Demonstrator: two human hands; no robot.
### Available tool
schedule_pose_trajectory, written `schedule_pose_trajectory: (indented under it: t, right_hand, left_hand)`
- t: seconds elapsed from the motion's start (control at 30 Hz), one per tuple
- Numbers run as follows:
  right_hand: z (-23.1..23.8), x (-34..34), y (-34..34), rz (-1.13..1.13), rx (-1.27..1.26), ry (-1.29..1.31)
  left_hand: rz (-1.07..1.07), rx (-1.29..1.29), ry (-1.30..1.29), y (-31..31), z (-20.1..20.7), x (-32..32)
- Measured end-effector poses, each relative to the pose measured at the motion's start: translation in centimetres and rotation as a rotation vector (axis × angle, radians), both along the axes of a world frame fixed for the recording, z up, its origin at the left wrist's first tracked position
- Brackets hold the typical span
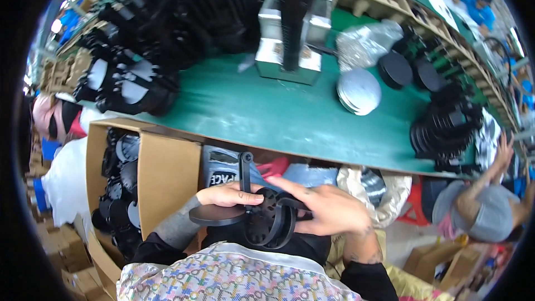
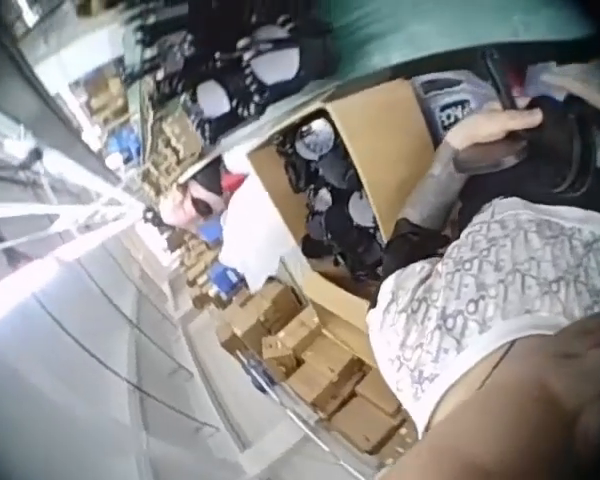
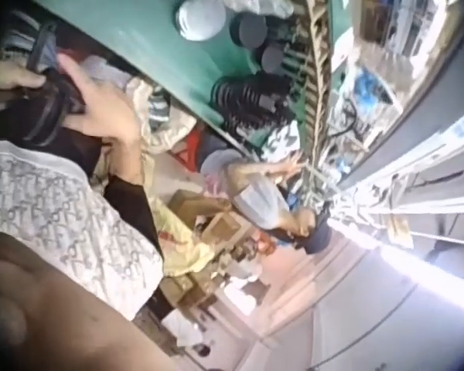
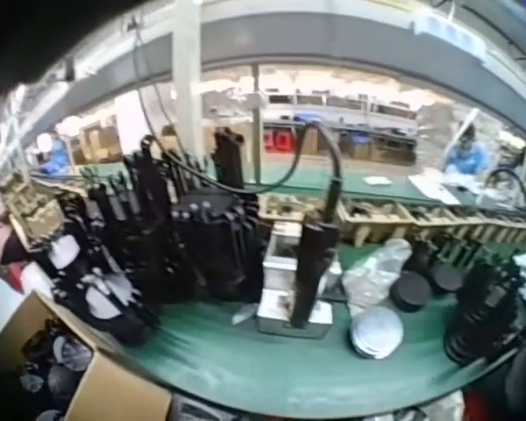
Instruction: The person assembles components by attaching white circular plates to black plastic bases with screws, using an electric screwdriver.
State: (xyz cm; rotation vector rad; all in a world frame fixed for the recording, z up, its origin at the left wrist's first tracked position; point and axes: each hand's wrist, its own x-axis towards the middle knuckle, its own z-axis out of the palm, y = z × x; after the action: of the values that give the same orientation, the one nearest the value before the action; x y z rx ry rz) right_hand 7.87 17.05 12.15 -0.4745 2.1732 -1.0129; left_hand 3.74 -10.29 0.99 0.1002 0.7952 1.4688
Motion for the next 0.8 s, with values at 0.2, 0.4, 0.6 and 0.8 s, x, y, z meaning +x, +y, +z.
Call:
schedule_pose_trajectory:
  t: [0.2, 0.4, 0.6, 0.8]
  right_hand:
    - [-7.2, 1.2, -0.6, -0.308, -0.537, 0.136]
    - [-11.0, 3.3, -1.2, -0.53, -0.785, -0.007]
    - [-12.3, 5.2, 0.0, -0.803, -1.081, -0.103]
    - [-12.7, 4.3, -0.4, -1.327, -0.884, 0.455]
  left_hand:
    - [-0.033, -0.289, 0.001, -1.5, -0.9, -0.9]
    - [0.033, 0.545, -0.349, -2.2, -8.5, 0.5]
    - [0.038, -0.007, -0.079, 0.5, -1.5, -0.1]
    - [-0.113, 0.039, 0.078, 0.1, -5.2, 0.4]
